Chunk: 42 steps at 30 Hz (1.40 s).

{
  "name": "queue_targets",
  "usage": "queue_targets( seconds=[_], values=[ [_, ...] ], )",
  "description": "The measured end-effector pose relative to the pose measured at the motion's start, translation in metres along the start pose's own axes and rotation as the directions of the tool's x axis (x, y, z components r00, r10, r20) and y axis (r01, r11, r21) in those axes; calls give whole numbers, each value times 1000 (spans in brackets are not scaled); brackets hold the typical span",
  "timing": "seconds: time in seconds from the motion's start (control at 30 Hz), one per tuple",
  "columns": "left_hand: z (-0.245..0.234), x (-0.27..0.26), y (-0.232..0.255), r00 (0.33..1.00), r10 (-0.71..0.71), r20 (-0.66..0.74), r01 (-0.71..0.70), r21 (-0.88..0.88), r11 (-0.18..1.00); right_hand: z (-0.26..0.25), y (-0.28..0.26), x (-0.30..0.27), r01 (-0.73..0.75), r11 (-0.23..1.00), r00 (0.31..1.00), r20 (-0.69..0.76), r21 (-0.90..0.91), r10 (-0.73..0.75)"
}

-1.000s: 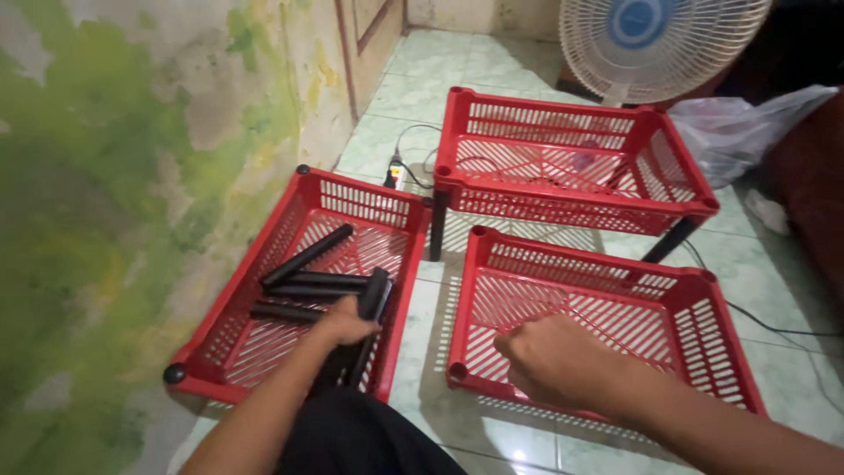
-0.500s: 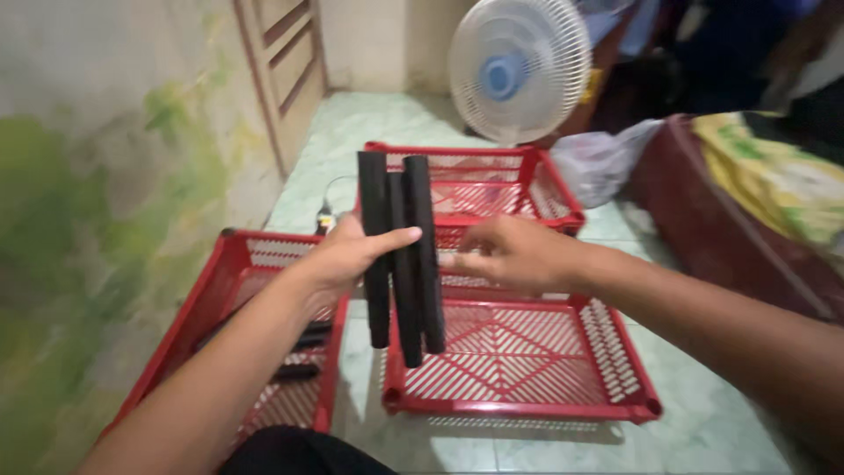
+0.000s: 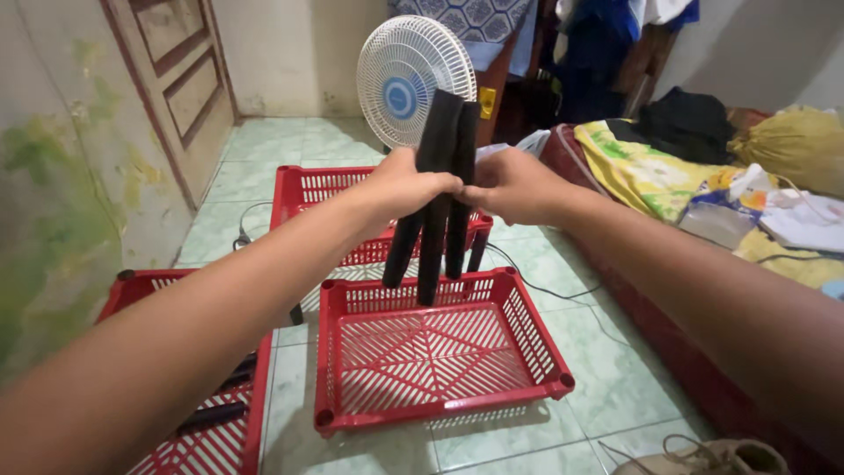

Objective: The person wipes the edges of red plastic baskets with a white cloth, then inserts black poles into the basket corners to form a stand. The person stacks the baskets onto the poles to create a multi-tiered structure.

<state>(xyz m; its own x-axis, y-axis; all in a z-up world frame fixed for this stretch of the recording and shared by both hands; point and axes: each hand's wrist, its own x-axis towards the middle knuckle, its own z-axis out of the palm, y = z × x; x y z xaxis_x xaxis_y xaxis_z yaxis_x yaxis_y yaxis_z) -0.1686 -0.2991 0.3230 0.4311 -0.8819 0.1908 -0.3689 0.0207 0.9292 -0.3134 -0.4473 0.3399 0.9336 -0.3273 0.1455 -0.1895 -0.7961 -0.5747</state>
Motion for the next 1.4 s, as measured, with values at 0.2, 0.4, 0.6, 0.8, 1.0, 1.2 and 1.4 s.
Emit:
queue_targets(
  seconds=[0.2, 0.4, 0.6, 0.8, 1.0, 1.2, 1.4],
  values=[
    [26, 57, -12, 999, 52, -15, -52, -38, 998, -18, 37, -4, -52, 994, 994, -102, -94, 42],
    [49, 122, -61, 999, 29, -41, -32, -67, 997, -22, 107, 25, -209, 976, 956, -221, -55, 192],
    [59, 234, -120, 983, -104, -152, 112, 42, 993, -14, 206, 108, 53, 993, 889, -447, -108, -96],
    [43, 354, -169, 976, -183, -119, 218, 467, 857, -19, 271, 161, 77, 997, 835, -547, 20, -54],
    [-7, 369, -219, 940, -342, 4, 172, 860, 480, -39, 282, 189, -44, 999, 834, -549, 24, 50],
    [-27, 295, -231, 616, -732, 290, 253, 807, 533, -18, 277, 223, -132, 978, 710, -673, 163, 208],
    [-20, 267, -205, 647, -687, 330, 57, 878, 475, 8, 271, 218, -324, 915, 520, -762, 242, 386]
  ],
)
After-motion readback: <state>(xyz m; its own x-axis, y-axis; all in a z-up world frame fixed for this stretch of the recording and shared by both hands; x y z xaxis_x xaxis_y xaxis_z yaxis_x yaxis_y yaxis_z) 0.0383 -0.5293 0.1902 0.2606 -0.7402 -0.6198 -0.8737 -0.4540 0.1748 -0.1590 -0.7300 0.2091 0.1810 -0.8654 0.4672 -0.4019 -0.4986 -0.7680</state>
